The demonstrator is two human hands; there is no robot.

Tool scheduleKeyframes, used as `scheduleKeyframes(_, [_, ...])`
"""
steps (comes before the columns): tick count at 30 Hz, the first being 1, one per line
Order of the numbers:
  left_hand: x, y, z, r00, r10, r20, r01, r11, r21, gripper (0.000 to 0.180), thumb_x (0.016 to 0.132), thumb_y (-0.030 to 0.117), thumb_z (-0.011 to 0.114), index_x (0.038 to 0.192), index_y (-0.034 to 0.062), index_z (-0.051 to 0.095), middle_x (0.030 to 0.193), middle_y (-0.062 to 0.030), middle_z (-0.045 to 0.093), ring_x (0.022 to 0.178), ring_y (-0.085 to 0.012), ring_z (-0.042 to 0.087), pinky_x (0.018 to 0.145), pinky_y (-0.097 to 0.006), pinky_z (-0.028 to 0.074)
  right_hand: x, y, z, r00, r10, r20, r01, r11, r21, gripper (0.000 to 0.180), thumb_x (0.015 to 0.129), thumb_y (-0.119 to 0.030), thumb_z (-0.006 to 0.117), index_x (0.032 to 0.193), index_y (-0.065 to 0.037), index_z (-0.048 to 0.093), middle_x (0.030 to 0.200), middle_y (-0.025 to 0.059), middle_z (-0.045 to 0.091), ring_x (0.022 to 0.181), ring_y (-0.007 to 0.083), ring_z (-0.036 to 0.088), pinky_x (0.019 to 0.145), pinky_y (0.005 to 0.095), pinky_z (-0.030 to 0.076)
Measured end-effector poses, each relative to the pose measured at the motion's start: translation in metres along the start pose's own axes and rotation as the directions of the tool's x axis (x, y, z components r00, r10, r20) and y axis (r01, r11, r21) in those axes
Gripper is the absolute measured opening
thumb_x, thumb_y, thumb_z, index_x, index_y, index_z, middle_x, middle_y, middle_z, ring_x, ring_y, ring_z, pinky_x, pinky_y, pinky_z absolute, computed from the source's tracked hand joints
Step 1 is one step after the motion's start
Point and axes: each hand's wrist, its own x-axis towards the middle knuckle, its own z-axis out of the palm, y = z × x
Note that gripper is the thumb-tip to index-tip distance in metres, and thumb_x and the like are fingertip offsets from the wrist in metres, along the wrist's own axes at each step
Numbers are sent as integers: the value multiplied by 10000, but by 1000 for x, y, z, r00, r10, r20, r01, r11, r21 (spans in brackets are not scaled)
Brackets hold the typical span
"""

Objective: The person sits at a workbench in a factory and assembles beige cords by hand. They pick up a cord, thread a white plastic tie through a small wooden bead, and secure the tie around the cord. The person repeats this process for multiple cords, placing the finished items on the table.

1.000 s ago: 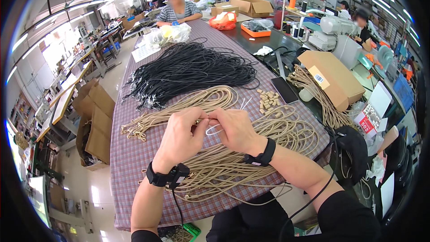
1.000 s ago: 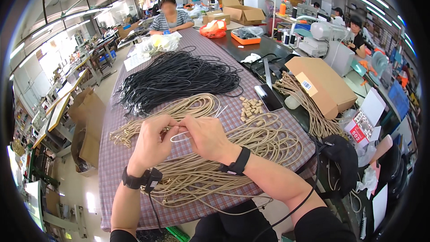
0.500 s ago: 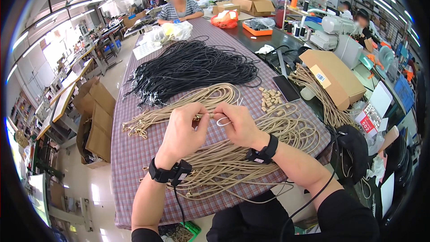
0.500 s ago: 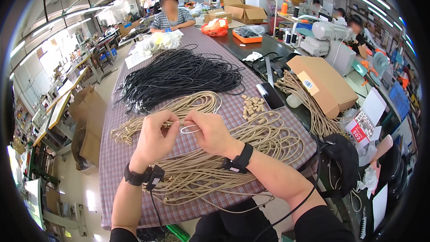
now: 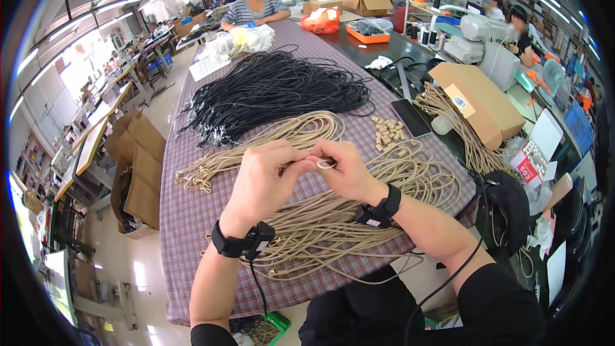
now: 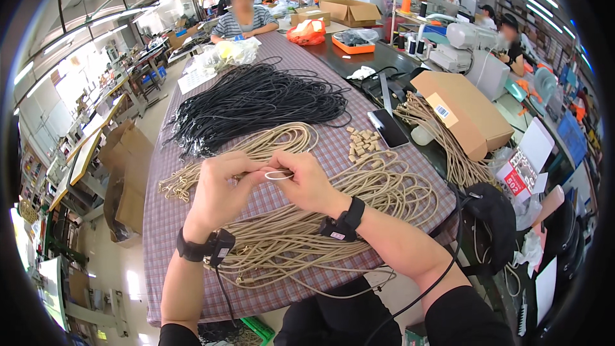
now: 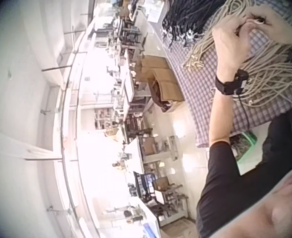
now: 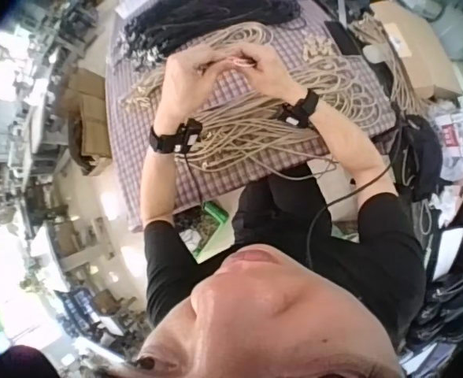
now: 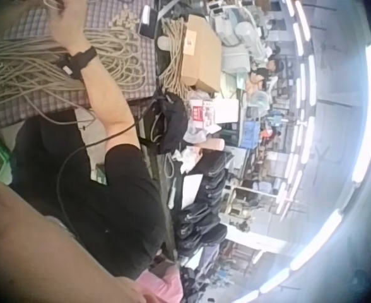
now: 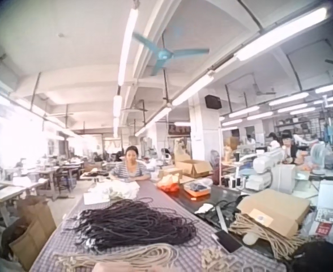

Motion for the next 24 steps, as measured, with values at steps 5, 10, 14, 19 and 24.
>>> scheduleKeyframes(5, [-3,-5,-9,997,-59,48,64,993,-98,179,835,11,851,1008,-21,814,826,-136,758,715,-246,713,657,-355,549,2,0,1,992,-114,58,117,992,-54,170,1020,-173,710,957,-17,686,765,140,664,658,313,632,615,384,492])
scheduleKeyframes(10, [1,3,-19,954,-226,198,230,973,3,269,853,-43,766,1120,-18,790,819,-126,758,862,-248,731,804,-349,565,0,1,4,976,-211,52,215,972,-100,109,1008,-123,683,979,-18,683,830,169,689,756,392,685,658,431,530])
scheduleKeyframes(14, [-7,-2,-3,984,-60,169,24,978,208,393,882,17,722,1271,-29,695,833,-144,741,1003,-357,693,861,-410,558,4,-1,3,989,-147,7,147,985,-87,85,999,-113,680,982,-30,677,846,169,697,773,402,693,656,448,533])
scheduleKeyframes(19, [-1,8,-4,948,-314,49,276,891,360,558,1041,270,667,1460,-82,556,907,-233,742,952,-441,720,835,-464,558,6,9,-4,964,-262,45,261,900,-350,51,965,-75,695,976,-31,673,858,157,714,746,379,685,641,421,529])
scheduleKeyframes(24, [-9,-26,-17,682,-658,319,363,683,634,690,1128,505,481,1541,-48,505,1060,-303,753,1031,-483,719,913,-523,552,5,9,0,968,-203,147,242,906,-347,67,908,-56,688,962,-56,648,848,141,727,794,383,723,667,464,553])
